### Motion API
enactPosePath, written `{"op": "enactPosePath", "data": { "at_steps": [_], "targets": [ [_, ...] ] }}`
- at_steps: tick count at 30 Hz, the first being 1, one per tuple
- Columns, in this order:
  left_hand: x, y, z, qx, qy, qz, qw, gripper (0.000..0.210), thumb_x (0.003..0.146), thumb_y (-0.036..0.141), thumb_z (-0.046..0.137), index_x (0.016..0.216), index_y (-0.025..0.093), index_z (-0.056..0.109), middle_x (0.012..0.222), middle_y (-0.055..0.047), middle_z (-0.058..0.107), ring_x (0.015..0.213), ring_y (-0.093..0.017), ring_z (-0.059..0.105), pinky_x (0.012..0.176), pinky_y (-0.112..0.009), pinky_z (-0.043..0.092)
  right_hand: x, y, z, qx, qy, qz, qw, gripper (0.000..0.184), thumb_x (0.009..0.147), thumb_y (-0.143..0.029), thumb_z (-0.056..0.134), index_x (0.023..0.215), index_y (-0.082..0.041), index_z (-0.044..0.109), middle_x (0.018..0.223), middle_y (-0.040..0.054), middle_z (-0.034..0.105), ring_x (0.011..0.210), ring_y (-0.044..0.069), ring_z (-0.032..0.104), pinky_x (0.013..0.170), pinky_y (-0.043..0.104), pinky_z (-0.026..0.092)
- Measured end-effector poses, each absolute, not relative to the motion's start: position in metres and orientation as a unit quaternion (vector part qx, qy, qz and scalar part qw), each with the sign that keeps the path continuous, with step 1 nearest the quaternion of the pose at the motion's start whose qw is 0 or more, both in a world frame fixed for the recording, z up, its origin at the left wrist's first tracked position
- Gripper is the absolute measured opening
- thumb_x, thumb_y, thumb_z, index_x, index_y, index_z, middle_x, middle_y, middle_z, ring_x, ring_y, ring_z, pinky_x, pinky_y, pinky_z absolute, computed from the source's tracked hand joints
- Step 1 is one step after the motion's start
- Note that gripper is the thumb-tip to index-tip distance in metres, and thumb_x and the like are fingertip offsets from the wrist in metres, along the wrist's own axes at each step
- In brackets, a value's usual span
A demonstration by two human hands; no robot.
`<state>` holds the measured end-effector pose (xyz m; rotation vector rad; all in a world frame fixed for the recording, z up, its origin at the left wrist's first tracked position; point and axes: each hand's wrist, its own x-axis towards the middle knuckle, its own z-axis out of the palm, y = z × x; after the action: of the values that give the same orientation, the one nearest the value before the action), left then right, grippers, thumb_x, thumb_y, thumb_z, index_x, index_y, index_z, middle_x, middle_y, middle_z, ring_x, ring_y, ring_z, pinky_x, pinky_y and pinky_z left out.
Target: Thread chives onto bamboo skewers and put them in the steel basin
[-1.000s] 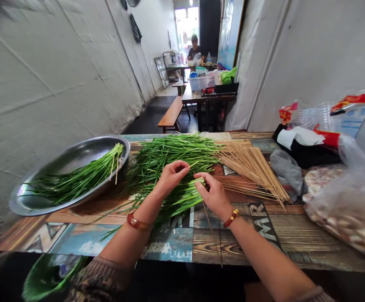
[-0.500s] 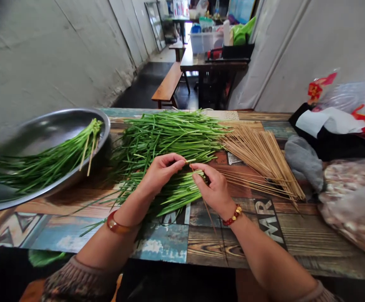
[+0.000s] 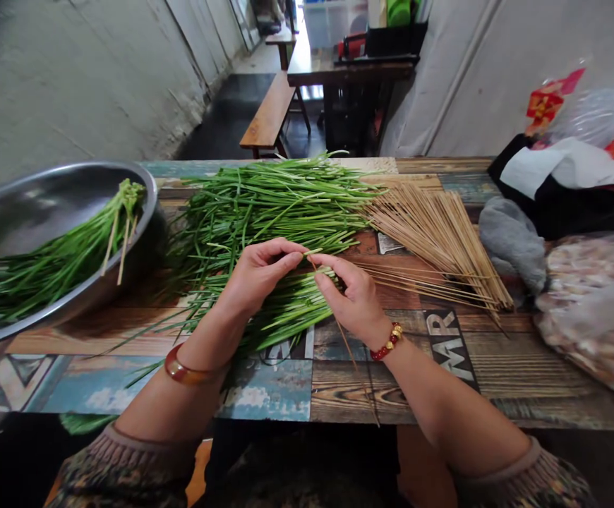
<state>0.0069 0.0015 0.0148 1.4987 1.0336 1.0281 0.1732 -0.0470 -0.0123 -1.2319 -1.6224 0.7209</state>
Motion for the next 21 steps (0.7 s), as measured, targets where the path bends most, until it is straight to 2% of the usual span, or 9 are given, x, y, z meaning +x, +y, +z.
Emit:
{"op": "enactPosePath", "data": {
  "at_steps": [21],
  "targets": [
    [0.0033,0.0041,0.0102,0.655,0.417,0.428,0.463,0.014,0.078,0.027,0.068,0.084,0.017,0.075,0.079,-0.003,0.066,0.074,-0.013,0.057,0.07,-0.024,0.043,0.1721,-0.0468,-0.0117,-0.503,-0.667,0.282,0.472,0.031,0.086,-0.021,0.053,0.114,-0.023,0.067,0.113,0.003,0.071,0.102,0.018,0.066,0.094,0.034,0.051]
  ]
}}
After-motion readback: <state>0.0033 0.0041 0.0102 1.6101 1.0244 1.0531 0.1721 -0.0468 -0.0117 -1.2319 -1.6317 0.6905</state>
